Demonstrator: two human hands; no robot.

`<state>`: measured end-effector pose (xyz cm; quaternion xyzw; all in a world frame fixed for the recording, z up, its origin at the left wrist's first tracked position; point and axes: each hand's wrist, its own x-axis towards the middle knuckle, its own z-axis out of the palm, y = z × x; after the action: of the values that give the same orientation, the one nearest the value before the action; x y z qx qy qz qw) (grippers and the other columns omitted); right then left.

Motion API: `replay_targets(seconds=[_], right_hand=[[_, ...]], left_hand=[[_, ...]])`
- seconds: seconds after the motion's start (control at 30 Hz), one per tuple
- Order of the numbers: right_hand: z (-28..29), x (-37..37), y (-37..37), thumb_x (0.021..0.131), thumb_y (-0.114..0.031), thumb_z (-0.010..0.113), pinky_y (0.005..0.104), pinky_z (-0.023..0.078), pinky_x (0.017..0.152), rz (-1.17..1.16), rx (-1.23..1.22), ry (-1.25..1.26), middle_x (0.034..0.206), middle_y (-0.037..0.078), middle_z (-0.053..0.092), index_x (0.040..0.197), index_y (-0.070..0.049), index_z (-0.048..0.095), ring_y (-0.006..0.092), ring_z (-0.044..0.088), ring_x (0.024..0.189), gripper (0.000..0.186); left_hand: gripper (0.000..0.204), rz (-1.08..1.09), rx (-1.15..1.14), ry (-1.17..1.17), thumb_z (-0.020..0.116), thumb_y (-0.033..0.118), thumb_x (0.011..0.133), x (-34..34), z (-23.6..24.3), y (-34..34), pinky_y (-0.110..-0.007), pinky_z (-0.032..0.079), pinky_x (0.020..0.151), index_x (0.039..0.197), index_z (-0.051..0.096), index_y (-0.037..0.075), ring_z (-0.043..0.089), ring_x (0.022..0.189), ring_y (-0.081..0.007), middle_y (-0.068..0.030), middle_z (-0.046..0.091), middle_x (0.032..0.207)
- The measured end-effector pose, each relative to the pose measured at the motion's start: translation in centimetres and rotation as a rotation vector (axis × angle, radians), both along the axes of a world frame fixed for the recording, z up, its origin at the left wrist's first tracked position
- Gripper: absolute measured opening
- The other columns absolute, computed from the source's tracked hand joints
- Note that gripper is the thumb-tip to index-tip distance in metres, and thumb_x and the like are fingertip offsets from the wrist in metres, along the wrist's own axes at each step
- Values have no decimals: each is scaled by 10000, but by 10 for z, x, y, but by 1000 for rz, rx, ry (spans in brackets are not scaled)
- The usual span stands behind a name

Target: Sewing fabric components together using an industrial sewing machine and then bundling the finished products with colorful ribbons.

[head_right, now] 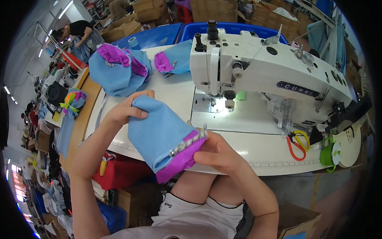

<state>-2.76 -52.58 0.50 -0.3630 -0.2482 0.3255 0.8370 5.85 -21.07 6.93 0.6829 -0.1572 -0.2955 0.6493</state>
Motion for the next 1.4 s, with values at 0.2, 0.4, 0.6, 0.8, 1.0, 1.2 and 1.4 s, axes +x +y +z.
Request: replay_targets(seconds=[0.2, 0.4, 0.6, 0.8, 1.0, 1.2, 1.4], right_hand=[[0, 4, 8, 1009, -214, 615, 344, 492, 995, -100, 54, 118, 1224, 87, 662, 1308, -3, 579, 163, 631, 1122, 367], [-15, 8, 36, 1032, -243, 594, 259, 598, 653, -616, -445, 197, 892, 32, 708, 1022, -14, 661, 71, 663, 737, 238], [-22, 15, 39, 1039, -205, 563, 266, 602, 547, -710, -559, 152, 837, 79, 699, 968, 14, 591, 95, 679, 673, 232], [-13, 26, 25, 1009, -110, 567, 285, 579, 492, -545, -833, 71, 733, 136, 688, 1061, 59, 517, 184, 687, 549, 184], [3, 30, 28, 954, -95, 620, 313, 501, 433, -551, -1004, -96, 653, 114, 680, 1081, 50, 484, 193, 675, 511, 236], [-21, 29, 39, 838, -150, 725, 386, 436, 475, -771, -1270, -664, 542, 81, 599, 980, -40, 570, 225, 601, 479, 237], [-15, 22, 25, 805, -171, 754, 392, 424, 508, -816, -1451, -635, 546, 90, 602, 955, -40, 592, 251, 603, 495, 257]], left_hand=[[393, -131, 300, -141, 807, 138, 731, 20, 11, -4, -232, 430, 870, 1088, 660, 62, 571, 929, -81, 32, 630, 932], [295, 415, 797, -1304, 784, 69, 788, 32, 2, -55, -374, 478, 888, 1035, 628, 34, 603, 1005, -263, -122, 636, 1050], [248, 186, 650, -960, 745, 236, 856, -46, -31, -113, -386, 421, 880, 976, 617, 61, 571, 984, -317, -110, 602, 1018], [281, 176, 674, -976, 724, 295, 866, -38, -62, -101, -413, 381, 906, 1030, 635, 84, 573, 982, -291, -83, 603, 1034], [325, 321, 591, -814, 726, 401, 823, -6, -81, -100, -444, 333, 921, 1012, 737, 138, 588, 1007, -245, -55, 637, 957], [259, 432, 708, -761, 755, 439, 782, 5, -110, -114, -467, 331, 872, 779, 734, 182, 603, 935, -255, -39, 662, 873], [90, 478, 66, -519, 629, 88, 875, -1, -85, -122, -413, 430, 772, 900, 551, 52, 581, 800, -311, -120, 597, 791]])
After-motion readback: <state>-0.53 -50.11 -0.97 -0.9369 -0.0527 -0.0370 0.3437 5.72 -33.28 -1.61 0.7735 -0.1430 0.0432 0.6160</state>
